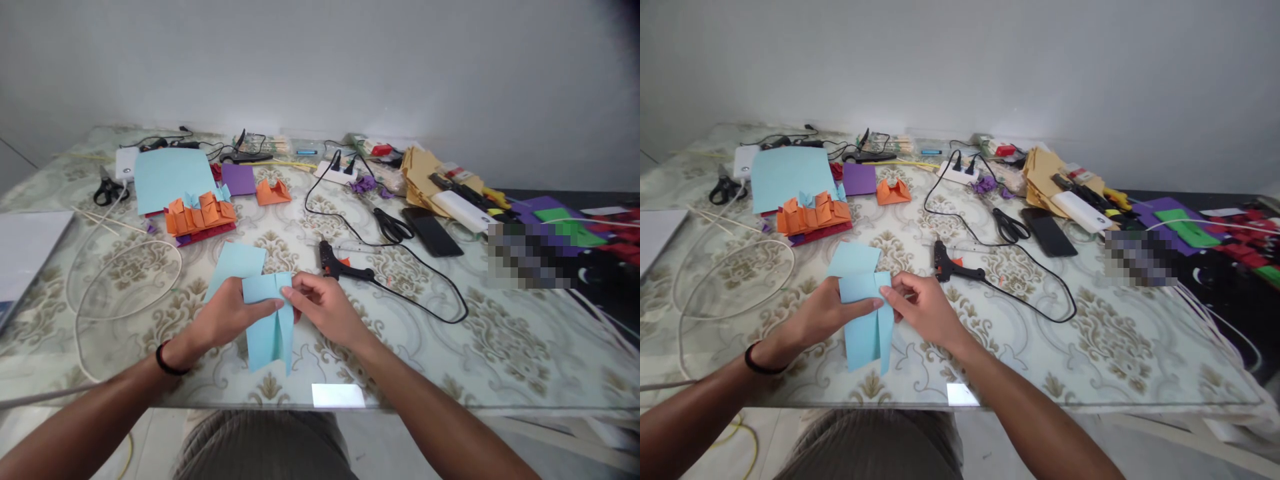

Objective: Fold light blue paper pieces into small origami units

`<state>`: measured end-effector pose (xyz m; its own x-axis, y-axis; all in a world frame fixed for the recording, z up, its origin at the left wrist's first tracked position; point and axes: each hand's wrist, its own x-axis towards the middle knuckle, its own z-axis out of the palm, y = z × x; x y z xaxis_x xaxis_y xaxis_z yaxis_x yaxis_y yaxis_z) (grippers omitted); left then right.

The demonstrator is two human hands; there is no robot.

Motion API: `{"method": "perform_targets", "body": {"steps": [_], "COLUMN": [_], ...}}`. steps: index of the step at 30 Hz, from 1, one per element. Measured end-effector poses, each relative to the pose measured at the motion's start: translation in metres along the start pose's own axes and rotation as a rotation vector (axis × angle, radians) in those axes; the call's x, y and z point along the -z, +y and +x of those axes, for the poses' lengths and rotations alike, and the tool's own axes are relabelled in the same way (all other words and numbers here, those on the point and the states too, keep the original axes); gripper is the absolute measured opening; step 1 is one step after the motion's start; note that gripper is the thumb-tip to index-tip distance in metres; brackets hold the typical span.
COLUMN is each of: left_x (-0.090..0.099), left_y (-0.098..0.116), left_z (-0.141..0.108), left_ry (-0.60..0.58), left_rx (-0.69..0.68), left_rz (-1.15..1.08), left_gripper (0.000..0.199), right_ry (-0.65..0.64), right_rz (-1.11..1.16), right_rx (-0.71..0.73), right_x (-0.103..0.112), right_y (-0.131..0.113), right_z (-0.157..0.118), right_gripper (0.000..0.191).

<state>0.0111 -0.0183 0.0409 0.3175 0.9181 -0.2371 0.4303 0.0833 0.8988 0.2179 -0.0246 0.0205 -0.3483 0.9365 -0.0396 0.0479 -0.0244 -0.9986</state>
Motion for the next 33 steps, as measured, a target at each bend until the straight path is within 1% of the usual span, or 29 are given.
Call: {"method": "perform_targets", "body": {"steps": [3, 6, 10, 13, 19, 25, 33], "left_x": [0.0018, 0.0032, 0.003, 0.0023, 0.0022, 0.0017, 0.0016], "left_y": [0.0041, 0.006, 0.0028, 0.0013, 0.0069, 0.0065, 0.0044], "left_z": [-0.0012, -0.0019, -0.0021, -0.0025, -0.004, -0.0039, -0.0033], "left_ry": [-0.02, -0.013, 0.026, 0.033, -0.007, -0.041, -0.057], "left_rx": [-0.044, -0.09, -0.103, -0.113, -0.05, -0.021, -0.029], "left_rz": [-0.006, -0.008, 0.013, 0.018, 0.037, 0.007, -0.011], "left_gripper": [0.037, 0.038, 0.036, 0.036, 0.035, 0.036, 0.037], "right_ry": [-0.01, -0.028, -0.03, -0.027, -0.024, -0.003, 0.011], "right_rz": [-0.007, -0.033, -0.074, -0.072, 0.066, 0.069, 0.06], "right_rx": [0.001, 0.004, 0.002, -0.007, -0.029, -0.026, -0.021], "right_x": [-0.0001, -0.0004, -0.0011, -0.0012, 0.0012, 0.002, 0.001], "right_y": [-0.0022, -0.0053, -0.0077, -0.0077, -0.0055, -0.0017, -0.0028], "right_z": [-0.0015, -0.0026, -0.0032, -0.0031, -0.0024, -0.0017, -0.0027], "right_gripper": [0.03, 0.031, 0.034, 0.035, 0.026, 0.028, 0.032]}}
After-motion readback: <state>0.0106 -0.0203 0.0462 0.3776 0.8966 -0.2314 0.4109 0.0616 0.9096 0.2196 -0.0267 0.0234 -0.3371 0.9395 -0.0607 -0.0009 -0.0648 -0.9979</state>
